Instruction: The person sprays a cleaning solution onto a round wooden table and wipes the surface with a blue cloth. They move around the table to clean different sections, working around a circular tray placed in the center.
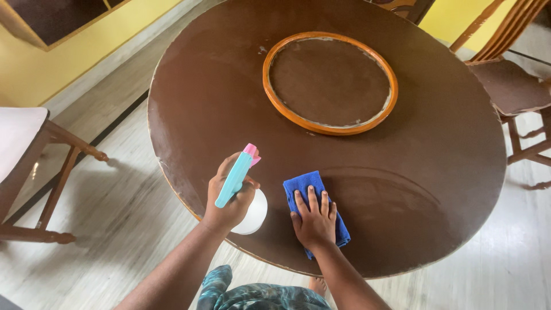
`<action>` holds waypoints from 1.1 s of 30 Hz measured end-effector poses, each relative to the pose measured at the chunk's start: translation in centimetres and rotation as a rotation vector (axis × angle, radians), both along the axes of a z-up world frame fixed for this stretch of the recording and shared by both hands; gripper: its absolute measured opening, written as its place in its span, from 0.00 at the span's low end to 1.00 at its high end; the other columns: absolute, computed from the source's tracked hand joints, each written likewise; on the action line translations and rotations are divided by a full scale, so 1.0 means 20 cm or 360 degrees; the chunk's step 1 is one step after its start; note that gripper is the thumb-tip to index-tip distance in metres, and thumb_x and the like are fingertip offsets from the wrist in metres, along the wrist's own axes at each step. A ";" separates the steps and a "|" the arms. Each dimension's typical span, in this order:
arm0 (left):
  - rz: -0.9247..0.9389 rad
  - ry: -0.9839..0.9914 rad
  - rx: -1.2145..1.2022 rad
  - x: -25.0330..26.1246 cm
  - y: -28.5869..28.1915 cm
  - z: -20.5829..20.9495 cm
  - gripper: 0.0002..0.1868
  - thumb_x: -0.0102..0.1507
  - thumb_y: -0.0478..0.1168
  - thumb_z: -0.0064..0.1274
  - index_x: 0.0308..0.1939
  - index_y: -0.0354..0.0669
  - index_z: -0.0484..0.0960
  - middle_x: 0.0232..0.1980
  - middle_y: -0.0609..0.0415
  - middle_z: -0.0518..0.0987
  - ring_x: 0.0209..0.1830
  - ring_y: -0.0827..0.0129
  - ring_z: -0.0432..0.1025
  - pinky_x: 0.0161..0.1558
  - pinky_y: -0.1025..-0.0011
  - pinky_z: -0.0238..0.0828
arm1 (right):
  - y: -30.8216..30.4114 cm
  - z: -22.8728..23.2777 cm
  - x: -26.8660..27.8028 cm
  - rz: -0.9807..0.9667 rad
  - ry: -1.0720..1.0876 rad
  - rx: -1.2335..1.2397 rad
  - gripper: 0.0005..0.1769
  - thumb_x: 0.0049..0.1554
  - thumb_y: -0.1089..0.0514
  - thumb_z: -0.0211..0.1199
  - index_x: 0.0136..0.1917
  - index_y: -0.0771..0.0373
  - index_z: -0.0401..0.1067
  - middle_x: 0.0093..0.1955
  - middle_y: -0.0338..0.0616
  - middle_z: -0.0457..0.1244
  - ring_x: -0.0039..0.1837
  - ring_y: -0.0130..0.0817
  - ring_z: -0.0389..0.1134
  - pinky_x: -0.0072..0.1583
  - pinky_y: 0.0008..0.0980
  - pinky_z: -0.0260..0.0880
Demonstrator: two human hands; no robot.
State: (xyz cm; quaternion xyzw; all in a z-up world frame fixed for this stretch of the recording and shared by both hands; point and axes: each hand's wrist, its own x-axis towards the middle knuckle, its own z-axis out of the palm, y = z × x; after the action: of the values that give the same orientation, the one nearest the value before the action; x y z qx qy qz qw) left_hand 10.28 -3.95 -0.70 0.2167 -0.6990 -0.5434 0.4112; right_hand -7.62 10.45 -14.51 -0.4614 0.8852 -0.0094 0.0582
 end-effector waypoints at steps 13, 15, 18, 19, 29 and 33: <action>-0.0019 0.0097 0.0011 0.00 -0.02 -0.06 0.31 0.54 0.28 0.41 0.64 0.32 0.73 0.64 0.46 0.78 0.37 0.71 0.79 0.41 0.73 0.76 | 0.04 -0.01 -0.23 -0.0188 -0.0012 -0.0196 0.34 0.61 0.34 0.46 0.79 0.33 0.53 0.85 0.39 0.38 0.84 0.53 0.33 0.77 0.64 0.33; -0.0014 0.0103 -0.0047 0.00 -0.02 -0.06 0.32 0.54 0.28 0.39 0.63 0.32 0.73 0.65 0.46 0.77 0.39 0.70 0.79 0.44 0.72 0.76 | 0.05 -0.03 -0.32 -0.0261 0.0000 -0.0206 0.34 0.61 0.33 0.46 0.79 0.33 0.53 0.85 0.40 0.38 0.84 0.55 0.33 0.77 0.65 0.33; 0.0009 0.0053 -0.0299 0.02 -0.01 -0.04 0.21 0.54 0.25 0.39 0.49 0.32 0.78 0.67 0.43 0.75 0.50 0.65 0.77 0.50 0.69 0.75 | 0.09 -0.04 -0.46 -0.0404 0.0040 -0.0204 0.34 0.61 0.32 0.46 0.79 0.32 0.53 0.85 0.39 0.39 0.84 0.56 0.34 0.77 0.64 0.34; 0.0021 0.0027 -0.0418 0.02 -0.02 -0.03 0.17 0.54 0.24 0.39 0.42 0.33 0.80 0.67 0.41 0.74 0.55 0.62 0.76 0.52 0.68 0.74 | 0.09 -0.04 -0.51 -0.0456 0.0056 -0.0208 0.35 0.60 0.32 0.45 0.79 0.32 0.53 0.86 0.38 0.39 0.84 0.56 0.34 0.77 0.64 0.34; -0.0005 0.0071 -0.0186 0.03 -0.04 -0.09 0.29 0.55 0.26 0.40 0.62 0.32 0.75 0.66 0.42 0.77 0.48 0.65 0.78 0.46 0.69 0.75 | 0.43 -0.05 -0.99 -0.0995 -0.0058 -0.0143 0.36 0.61 0.31 0.38 0.81 0.30 0.46 0.87 0.36 0.33 0.85 0.54 0.30 0.77 0.61 0.30; 0.0050 0.0027 -0.0319 0.04 -0.05 -0.10 0.17 0.57 0.27 0.42 0.48 0.34 0.79 0.66 0.42 0.78 0.55 0.65 0.74 0.50 0.69 0.74 | 0.64 -0.10 -1.09 -0.1171 -0.0019 -0.0219 0.36 0.61 0.31 0.39 0.81 0.31 0.48 0.87 0.38 0.34 0.85 0.57 0.31 0.78 0.62 0.30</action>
State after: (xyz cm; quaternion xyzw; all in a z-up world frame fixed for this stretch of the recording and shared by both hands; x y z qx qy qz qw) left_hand 11.10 -4.92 -2.68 0.1809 -0.7429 -0.4660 0.4451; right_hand -29.42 23.16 -16.48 -0.1152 0.9888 -0.0918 0.0249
